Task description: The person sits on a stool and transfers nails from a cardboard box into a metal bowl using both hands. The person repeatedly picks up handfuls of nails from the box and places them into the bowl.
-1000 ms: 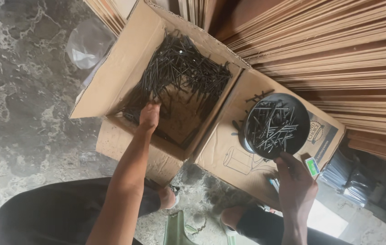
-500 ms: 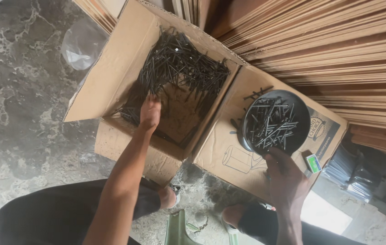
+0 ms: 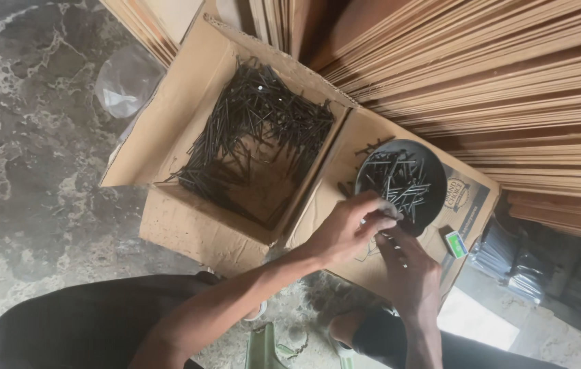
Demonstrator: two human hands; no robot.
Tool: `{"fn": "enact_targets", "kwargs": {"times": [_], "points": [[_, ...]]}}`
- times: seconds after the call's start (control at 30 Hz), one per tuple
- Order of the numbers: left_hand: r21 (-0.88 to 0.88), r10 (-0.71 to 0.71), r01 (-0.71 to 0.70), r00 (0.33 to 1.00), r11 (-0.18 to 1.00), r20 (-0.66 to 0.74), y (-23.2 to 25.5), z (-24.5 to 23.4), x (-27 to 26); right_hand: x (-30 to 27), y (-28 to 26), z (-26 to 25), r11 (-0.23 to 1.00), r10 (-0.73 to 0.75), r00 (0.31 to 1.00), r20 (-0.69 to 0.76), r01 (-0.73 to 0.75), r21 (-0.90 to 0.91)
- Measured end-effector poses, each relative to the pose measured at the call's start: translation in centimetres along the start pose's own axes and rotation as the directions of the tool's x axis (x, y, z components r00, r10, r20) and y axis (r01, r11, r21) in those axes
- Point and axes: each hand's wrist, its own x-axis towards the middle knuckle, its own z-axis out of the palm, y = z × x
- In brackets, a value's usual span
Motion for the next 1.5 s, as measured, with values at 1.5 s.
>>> {"fn": "enact_targets", "kwargs": {"times": [1.5], "points": [[0.634, -0.698, 0.745, 0.567, 0.207, -0.438, -39.4, -12.7, -12.4, 2.6, 0.5, -0.1, 0.937, 0.339, 0.935, -0.103, -0.326, 0.128]]}}
